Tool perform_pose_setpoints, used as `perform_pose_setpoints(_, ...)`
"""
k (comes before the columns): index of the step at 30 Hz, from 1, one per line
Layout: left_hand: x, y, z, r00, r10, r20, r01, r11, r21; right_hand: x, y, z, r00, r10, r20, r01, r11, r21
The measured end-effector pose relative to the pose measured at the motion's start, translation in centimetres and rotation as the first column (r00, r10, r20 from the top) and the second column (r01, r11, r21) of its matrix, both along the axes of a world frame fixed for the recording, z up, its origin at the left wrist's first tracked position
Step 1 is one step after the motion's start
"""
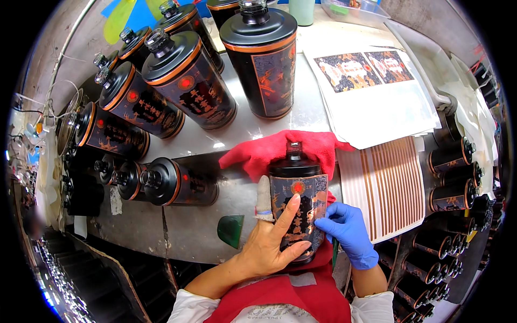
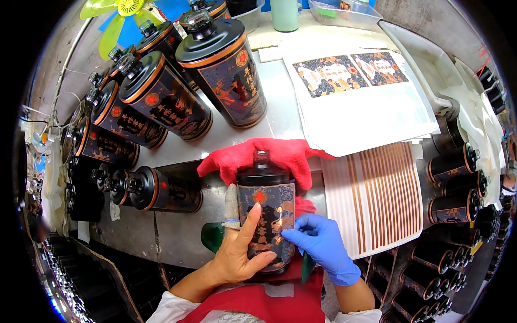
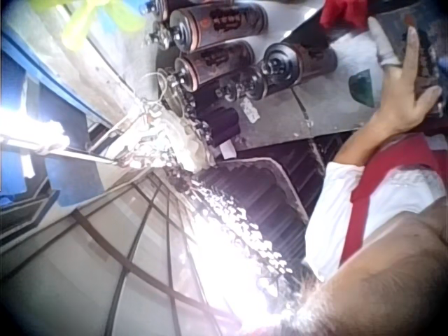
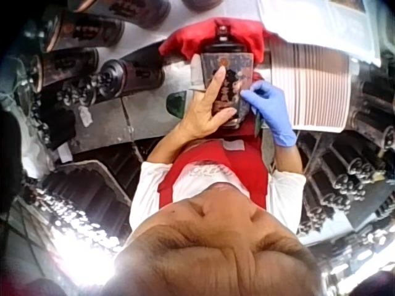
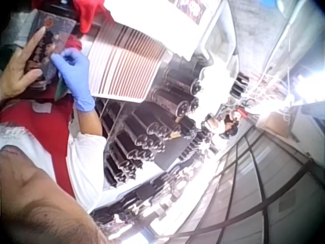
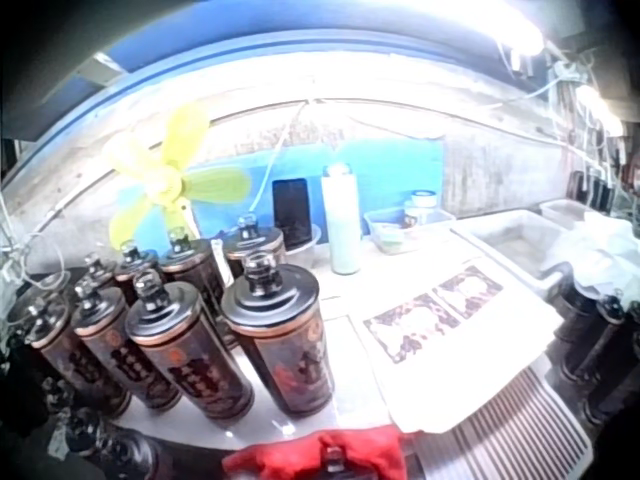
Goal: The person applies printed labels and copper-colored strips to black cylindrical bottles. They use a green tool to smooth the labels and a red cloth to wipe the surfaces, handling each bottle one at a time.
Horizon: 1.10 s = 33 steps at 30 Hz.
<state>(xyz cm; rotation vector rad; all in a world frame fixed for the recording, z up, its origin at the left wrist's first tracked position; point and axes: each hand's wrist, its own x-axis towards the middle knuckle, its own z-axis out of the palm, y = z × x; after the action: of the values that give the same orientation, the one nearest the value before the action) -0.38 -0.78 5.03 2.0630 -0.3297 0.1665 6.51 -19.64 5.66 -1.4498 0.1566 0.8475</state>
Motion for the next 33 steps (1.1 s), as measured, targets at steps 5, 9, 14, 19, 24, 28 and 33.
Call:
perform_pose_setpoints(5,0.1,0.3,-1.2,0.95,0.122,-0.289,-0.276,0.761,-0.587,1.9,0.9,0.6,0.996,-0.043,0.077,0.041,0.999,0.034)
perform_pose_setpoints(9,2.7,0.2,-2.1,0.864,0.149,-0.482,-0.459,0.626,-0.63,4.0,2.7,0.2,0.985,-0.136,0.109,0.129,0.989,0.074)
perform_pose_setpoints(14,4.0,-0.1,-1.7,0.857,0.242,-0.455,-0.484,0.682,-0.549,4.3,2.7,0.0,0.991,-0.131,0.022,0.126,0.98,0.156)
perform_pose_setpoints(19,4.1,0.0,-2.0,0.844,0.256,-0.471,-0.501,0.687,-0.526,4.3,2.7,-0.2,0.988,-0.151,-0.015,0.151,0.973,0.176)
perform_pose_setpoints(24,4.2,0.0,-2.8,0.842,0.31,-0.443,-0.513,0.716,-0.474,4.3,2.7,-0.4,0.989,-0.151,-0.002,0.149,0.974,0.171)
perform_pose_setpoints(28,4.5,0.2,-3.0,0.834,0.324,-0.447,-0.53,0.698,-0.482,4.3,3.1,-0.3,0.985,-0.17,0.029,0.164,0.973,0.165)
perform_pose_setpoints(33,4.4,-0.4,-1.2,0.884,0.16,-0.439,-0.451,0.541,-0.71,3.9,3.0,0.0,0.974,-0.198,0.112,0.183,0.974,0.132)
